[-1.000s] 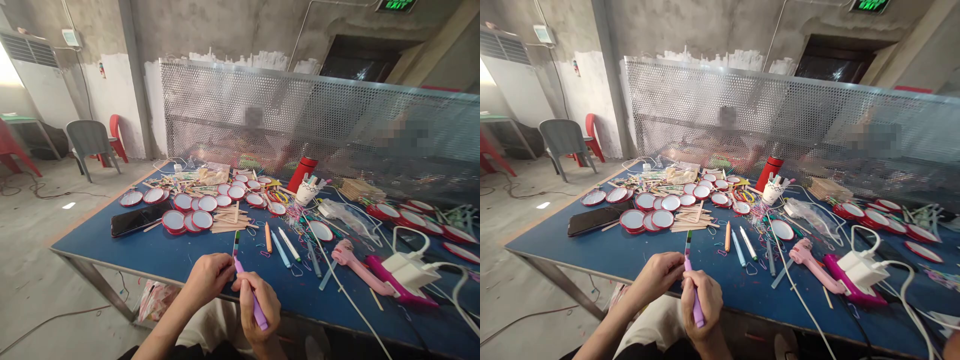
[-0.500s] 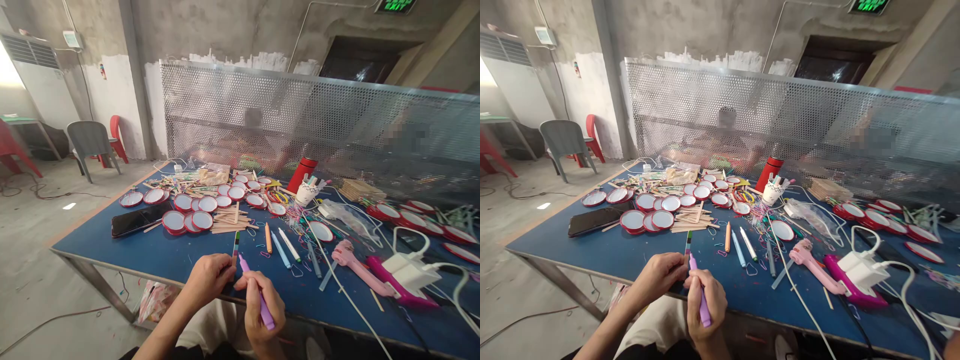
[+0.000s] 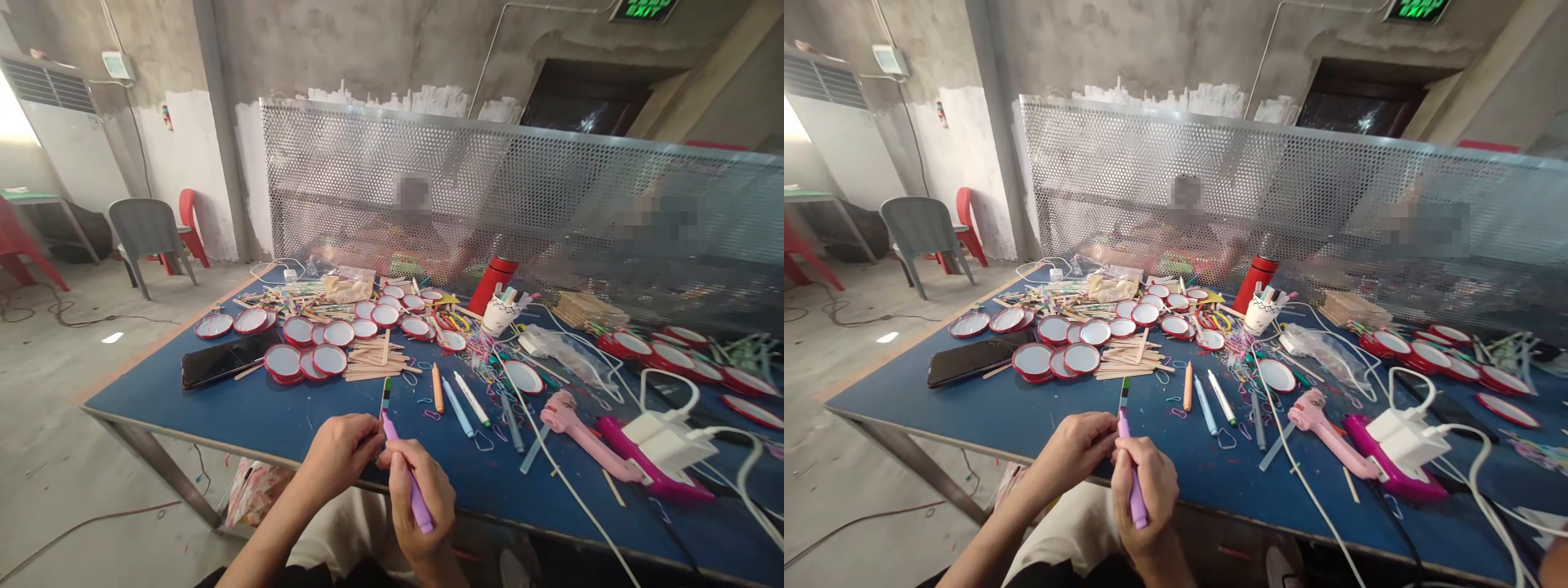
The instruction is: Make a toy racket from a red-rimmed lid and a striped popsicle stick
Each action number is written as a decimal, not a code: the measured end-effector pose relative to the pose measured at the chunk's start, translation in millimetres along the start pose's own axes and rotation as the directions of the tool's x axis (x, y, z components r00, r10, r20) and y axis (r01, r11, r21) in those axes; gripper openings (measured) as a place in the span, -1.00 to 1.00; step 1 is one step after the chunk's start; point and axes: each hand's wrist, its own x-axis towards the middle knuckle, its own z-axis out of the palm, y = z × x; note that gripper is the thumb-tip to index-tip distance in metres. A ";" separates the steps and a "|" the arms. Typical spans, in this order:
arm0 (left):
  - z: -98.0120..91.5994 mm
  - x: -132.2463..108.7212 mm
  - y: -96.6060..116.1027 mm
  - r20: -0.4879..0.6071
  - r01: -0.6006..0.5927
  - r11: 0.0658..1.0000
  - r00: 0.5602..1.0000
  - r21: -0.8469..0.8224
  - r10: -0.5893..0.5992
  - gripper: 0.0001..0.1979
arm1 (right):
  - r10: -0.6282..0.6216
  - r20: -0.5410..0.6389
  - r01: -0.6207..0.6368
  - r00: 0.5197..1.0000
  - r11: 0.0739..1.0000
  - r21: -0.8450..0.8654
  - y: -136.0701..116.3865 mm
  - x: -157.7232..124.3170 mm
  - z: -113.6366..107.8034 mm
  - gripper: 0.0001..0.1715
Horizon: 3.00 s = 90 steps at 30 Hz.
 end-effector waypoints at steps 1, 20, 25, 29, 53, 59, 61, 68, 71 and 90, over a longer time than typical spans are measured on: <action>-0.1 0.1 0.1 0.002 0.003 1.000 1.000 0.001 -0.003 -0.74 | 0.007 -0.012 -0.007 1.000 1.000 -0.003 0.1 -0.3 0.4 -0.77; -1.7 1.1 2.3 0.016 0.016 1.000 1.000 -0.002 -0.016 -0.74 | 0.031 -0.032 -0.032 0.999 0.999 -0.033 2.3 -7.8 1.0 -0.77; -1.3 1.3 1.3 0.027 0.028 1.000 0.999 0.006 -0.028 -0.75 | 0.025 -0.048 -0.027 0.999 0.999 -0.032 -0.1 -3.4 0.3 -0.78; -2.3 1.0 2.4 0.030 0.044 0.999 0.999 0.025 -0.045 -0.73 | 0.076 -0.079 -0.077 0.994 0.997 -0.006 -0.9 -2.5 -0.2 -0.78; -1.6 2.7 3.2 0.051 0.082 0.997 0.995 -0.007 -0.081 -0.75 | 0.139 -0.175 -0.139 0.975 0.990 0.011 5.0 -14.5 1.6 -0.79; -1.7 1.8 1.7 0.035 0.058 0.996 0.998 -0.061 -0.056 -0.78 | 0.254 -0.152 -0.254 0.955 0.967 0.019 8.6 -10.0 5.0 -0.83; -2.9 1.2 0.8 0.001 0.028 0.996 1.000 -0.084 -0.028 -0.76 | 0.246 -0.131 -0.249 0.960 0.968 -0.010 11.1 -6.4 6.2 -0.88; -4.2 0.3 -1.8 -0.031 0.054 0.976 0.998 -0.212 -0.062 -0.74 | 0.213 -0.015 -0.214 0.977 0.977 -0.015 15.3 1.9 8.1 -0.93; -3.4 0.8 -2.5 -0.013 0.074 0.967 0.997 -0.245 -0.080 -0.74 | 0.232 0.022 -0.233 0.972 0.972 0.014 16.7 2.8 9.9 -0.96; -0.7 3.0 -4.4 -0.070 0.076 0.993 0.994 -0.094 -0.082 -0.90 | 0.361 -0.027 -0.358 0.932 0.930 0.082 19.6 8.3 18.8 -0.72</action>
